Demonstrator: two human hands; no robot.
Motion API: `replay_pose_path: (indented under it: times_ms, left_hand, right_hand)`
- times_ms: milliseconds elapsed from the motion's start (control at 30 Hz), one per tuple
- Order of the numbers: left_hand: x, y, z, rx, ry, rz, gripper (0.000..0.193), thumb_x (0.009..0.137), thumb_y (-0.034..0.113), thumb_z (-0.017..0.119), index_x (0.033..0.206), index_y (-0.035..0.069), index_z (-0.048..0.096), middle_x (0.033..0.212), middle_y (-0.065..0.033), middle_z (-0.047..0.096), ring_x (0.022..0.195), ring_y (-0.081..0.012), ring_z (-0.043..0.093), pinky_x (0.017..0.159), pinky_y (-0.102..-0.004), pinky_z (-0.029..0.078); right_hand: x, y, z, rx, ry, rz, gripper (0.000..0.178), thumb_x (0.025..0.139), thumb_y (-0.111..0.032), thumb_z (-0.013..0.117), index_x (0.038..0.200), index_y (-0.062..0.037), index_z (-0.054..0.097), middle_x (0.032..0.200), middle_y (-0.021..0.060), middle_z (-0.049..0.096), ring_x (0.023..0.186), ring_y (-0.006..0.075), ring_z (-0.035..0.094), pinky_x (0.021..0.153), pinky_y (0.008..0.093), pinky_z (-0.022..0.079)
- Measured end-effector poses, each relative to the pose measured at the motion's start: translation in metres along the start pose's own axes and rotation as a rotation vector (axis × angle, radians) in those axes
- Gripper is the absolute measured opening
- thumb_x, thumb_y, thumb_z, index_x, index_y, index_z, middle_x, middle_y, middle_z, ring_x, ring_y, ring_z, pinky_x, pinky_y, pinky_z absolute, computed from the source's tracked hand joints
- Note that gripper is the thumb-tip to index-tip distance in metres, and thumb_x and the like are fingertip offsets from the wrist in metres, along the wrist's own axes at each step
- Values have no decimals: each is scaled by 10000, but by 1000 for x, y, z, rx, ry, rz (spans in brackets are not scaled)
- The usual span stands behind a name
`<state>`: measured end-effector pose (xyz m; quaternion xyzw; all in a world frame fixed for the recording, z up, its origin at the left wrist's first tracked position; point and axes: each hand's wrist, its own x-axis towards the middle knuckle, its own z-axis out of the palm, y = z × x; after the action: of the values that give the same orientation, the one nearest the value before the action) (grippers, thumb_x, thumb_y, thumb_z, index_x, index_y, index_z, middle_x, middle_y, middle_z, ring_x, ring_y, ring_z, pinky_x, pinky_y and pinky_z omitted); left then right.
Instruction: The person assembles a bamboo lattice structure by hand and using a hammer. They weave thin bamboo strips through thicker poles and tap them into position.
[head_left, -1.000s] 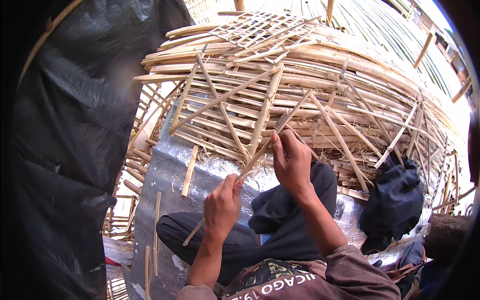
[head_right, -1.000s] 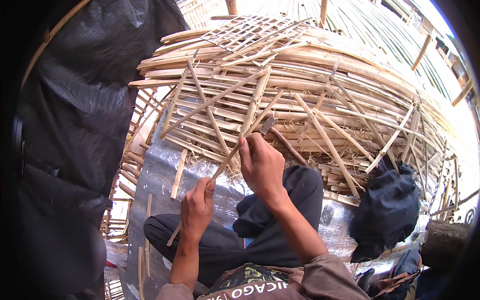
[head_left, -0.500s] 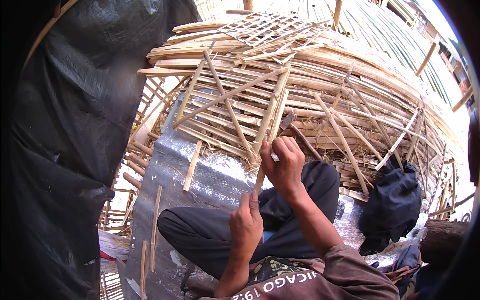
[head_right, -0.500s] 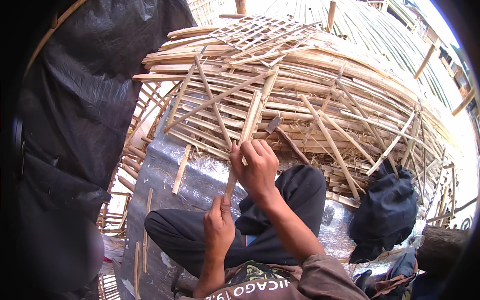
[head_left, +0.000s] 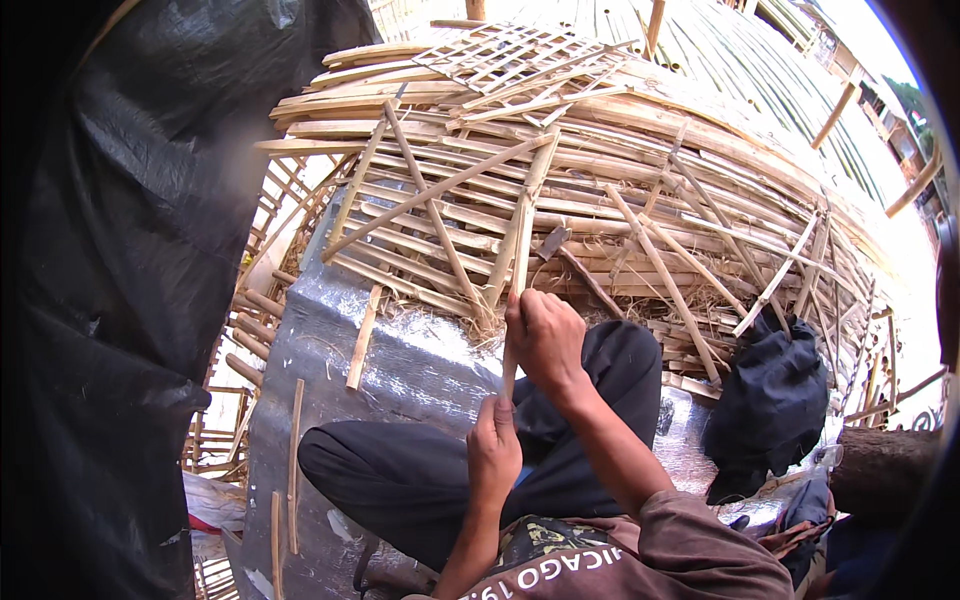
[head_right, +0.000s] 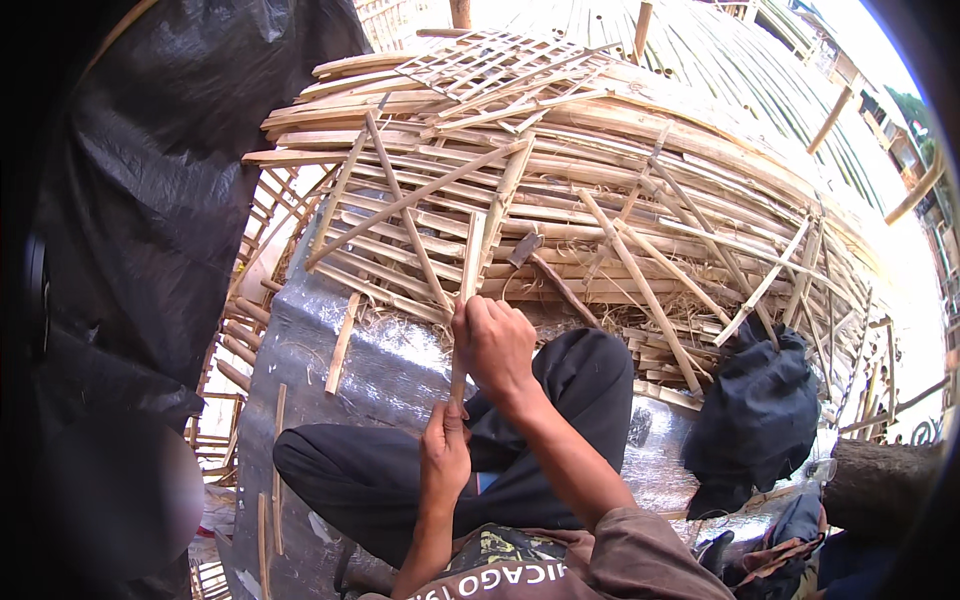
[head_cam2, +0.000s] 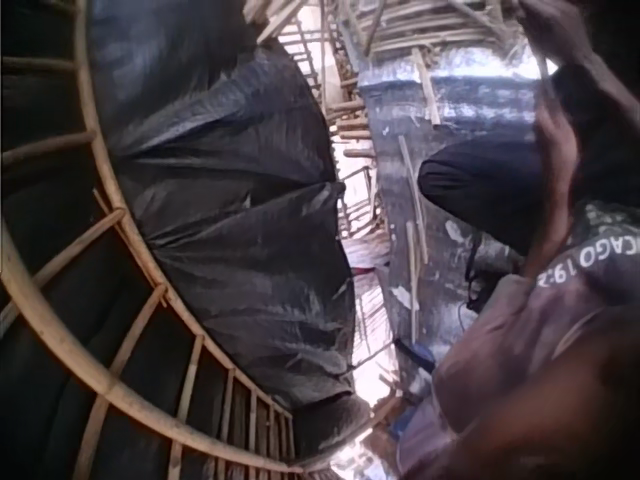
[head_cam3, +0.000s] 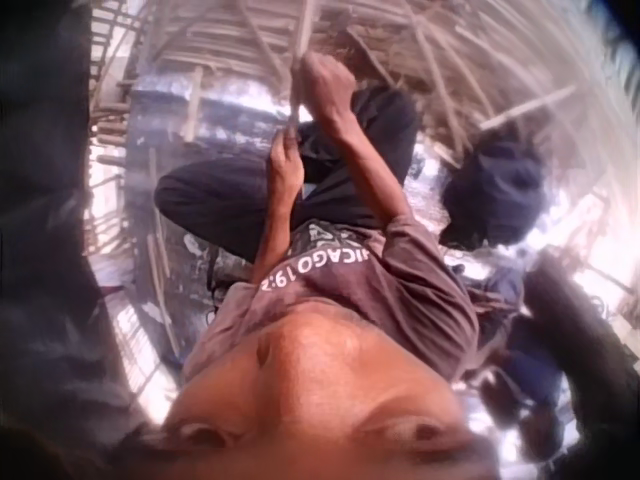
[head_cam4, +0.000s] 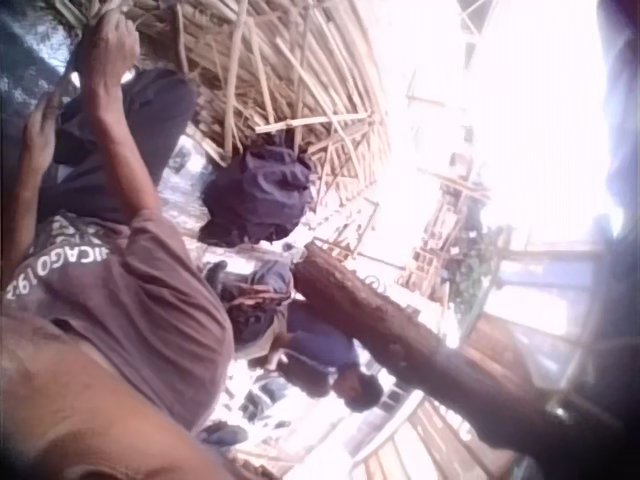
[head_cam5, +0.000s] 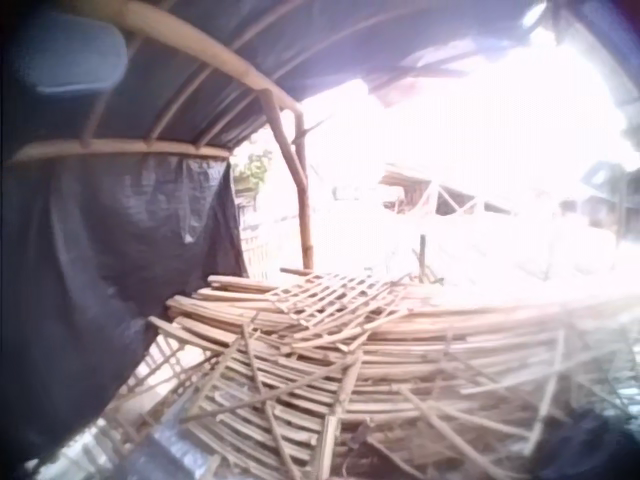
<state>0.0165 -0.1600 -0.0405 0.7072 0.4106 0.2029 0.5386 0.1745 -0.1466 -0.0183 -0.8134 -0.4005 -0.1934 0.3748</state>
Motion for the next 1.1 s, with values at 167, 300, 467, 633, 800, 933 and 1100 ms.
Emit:
replay_pose_path:
  times_ms: [167,300,467,633,800,933,1100]
  left_hand:
    - [3,-29,8,-391,-140,-319,369,1042,429,358,878,120,474,559,61,340,389,-11,256,353,-205,197]
    - [4,-31,9,-449,-149,-445,363,1043,425,357,881,121,474,557,62,328,394,-14,251,360,-203,192]
    - [7,-42,11,-472,-142,-494,363,1040,432,364,883,124,474,562,64,330,398,-11,251,364,-200,187]
    - [4,-42,7,-460,-134,-466,440,1027,468,390,854,87,528,592,49,390,463,-33,350,410,-209,278]
    - [2,-53,19,-451,-123,-376,422,1017,493,396,865,114,501,561,72,345,407,-6,273,367,-196,206]
    - [-5,-57,21,-433,-136,-325,435,1017,490,403,852,102,512,554,67,349,423,-10,285,381,-197,218]
    - [-8,-61,19,-430,-124,-279,454,1015,488,413,841,83,522,555,65,348,443,-16,299,396,-207,228]
  right_hand:
    - [-27,19,31,5,-196,-66,184,833,-160,618,699,-68,530,600,110,574,568,286,594,526,414,456]
    - [-32,26,45,-87,-367,-128,156,810,-141,598,695,-52,542,588,137,598,552,278,624,518,424,482]
    - [-33,37,57,-102,-461,-198,165,805,-131,584,675,-35,552,561,155,598,511,283,629,486,420,489]
    - [-10,46,46,-12,-498,-328,174,812,-143,585,691,-23,551,525,139,575,489,307,621,467,421,496]
    - [-7,60,38,-22,-491,-442,205,820,-173,620,719,-14,540,559,124,572,557,288,641,504,402,514]
    - [-8,72,32,-43,-536,-490,216,803,-202,664,739,-56,519,624,83,562,627,266,614,607,393,491]
    - [22,61,9,-134,-371,-573,426,669,-368,737,875,-26,590,770,110,590,816,256,596,765,416,484]
